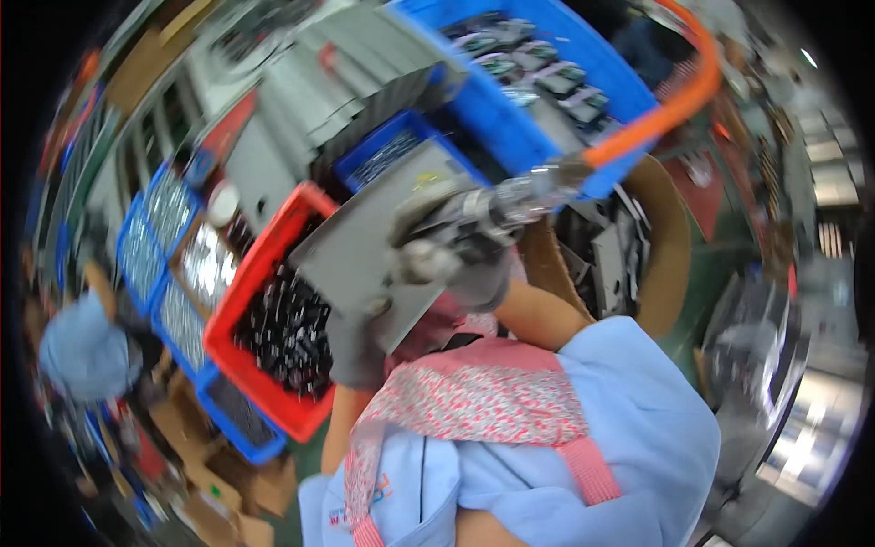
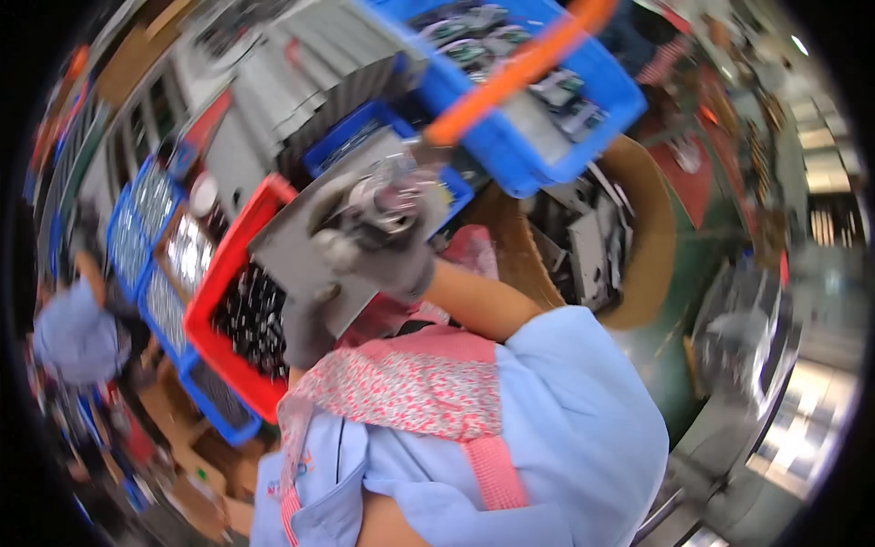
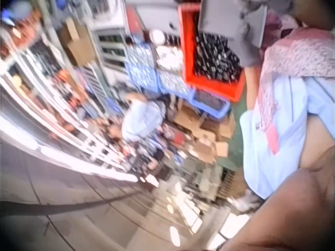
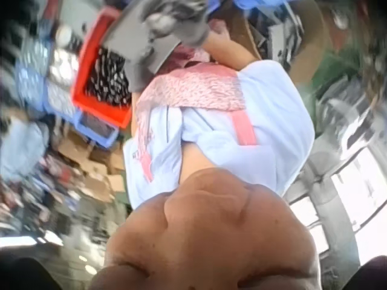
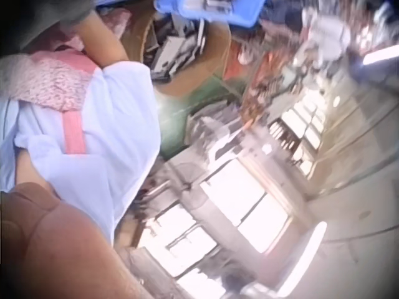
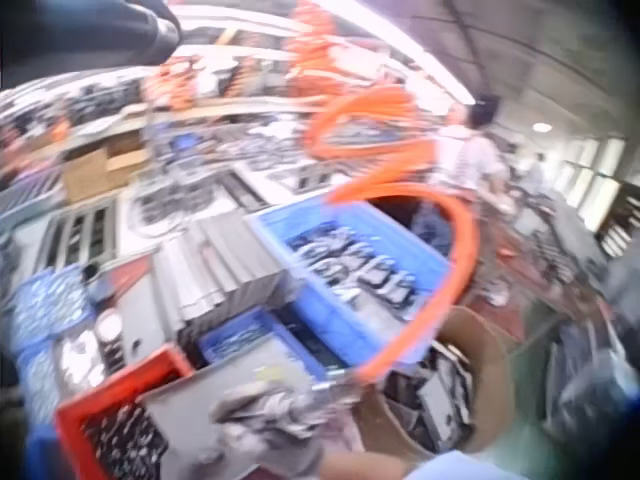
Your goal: Assembling metal housing components using a power screwdriver.
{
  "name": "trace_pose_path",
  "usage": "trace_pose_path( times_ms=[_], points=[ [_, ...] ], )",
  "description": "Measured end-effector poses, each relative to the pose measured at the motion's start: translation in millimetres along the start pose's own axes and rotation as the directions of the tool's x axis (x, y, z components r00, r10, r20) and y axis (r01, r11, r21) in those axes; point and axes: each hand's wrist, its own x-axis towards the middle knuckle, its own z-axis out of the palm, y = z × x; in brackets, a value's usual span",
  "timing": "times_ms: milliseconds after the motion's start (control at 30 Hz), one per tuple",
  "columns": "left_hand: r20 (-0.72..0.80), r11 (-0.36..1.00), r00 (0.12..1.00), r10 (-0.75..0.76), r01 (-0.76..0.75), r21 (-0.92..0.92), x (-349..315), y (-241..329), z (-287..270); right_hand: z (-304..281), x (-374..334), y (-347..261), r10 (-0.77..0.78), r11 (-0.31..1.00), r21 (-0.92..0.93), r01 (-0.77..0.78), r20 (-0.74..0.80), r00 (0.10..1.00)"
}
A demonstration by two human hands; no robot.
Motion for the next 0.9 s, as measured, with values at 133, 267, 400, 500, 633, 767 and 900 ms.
trace_pose_path(
  times_ms=[133, 267, 400, 500, 633, 767, 900],
  points=[
    [0.147, 0.964, 0.974, 0.173, -0.198, 0.179, 12.7, -6.5, -5.3, -0.4, 4.8, -52.3, -0.137, 0.989, -0.046, 0.142, 0.092, 0.986],
    [0.311, 0.499, 0.944, 0.109, -0.323, 0.804, 32.2, 2.8, 14.5, -2.8, -18.9, -98.6, 0.354, 0.910, 0.182, -0.372, 0.128, 0.927],
    [0.691, 0.909, 0.677, 0.255, -0.411, 0.067, 16.2, -1.2, 103.8, -3.8, -40.0, -78.3, 0.170, 0.970, 0.137, -0.201, 0.207, 0.963],
    [0.880, 0.964, 0.474, 0.041, -0.250, 0.090, 23.7, -31.4, 162.9, 12.7, -37.4, -54.6, 0.159, 0.979, 0.096, -0.178, 0.180, 0.971],
    [0.885, 0.953, 0.403, -0.233, -0.090, 0.291, 38.5, -62.6, 187.4, 20.3, -26.9, -9.0, -0.146, 0.983, 0.119, 0.137, 0.069, 0.987],
    [0.691, 0.900, 0.645, -0.326, -0.012, 0.436, 28.5, -60.2, 156.0, 7.5, -10.4, -44.5, 0.189, 0.982, 0.005, -0.190, 0.089, 0.978],
    [0.631, 0.914, 0.723, -0.282, 0.002, 0.406, 29.7, -56.4, 126.1, 32.5, 26.9, -41.4, 0.338, 0.936, 0.042, -0.350, 0.183, 0.923]
  ],
)
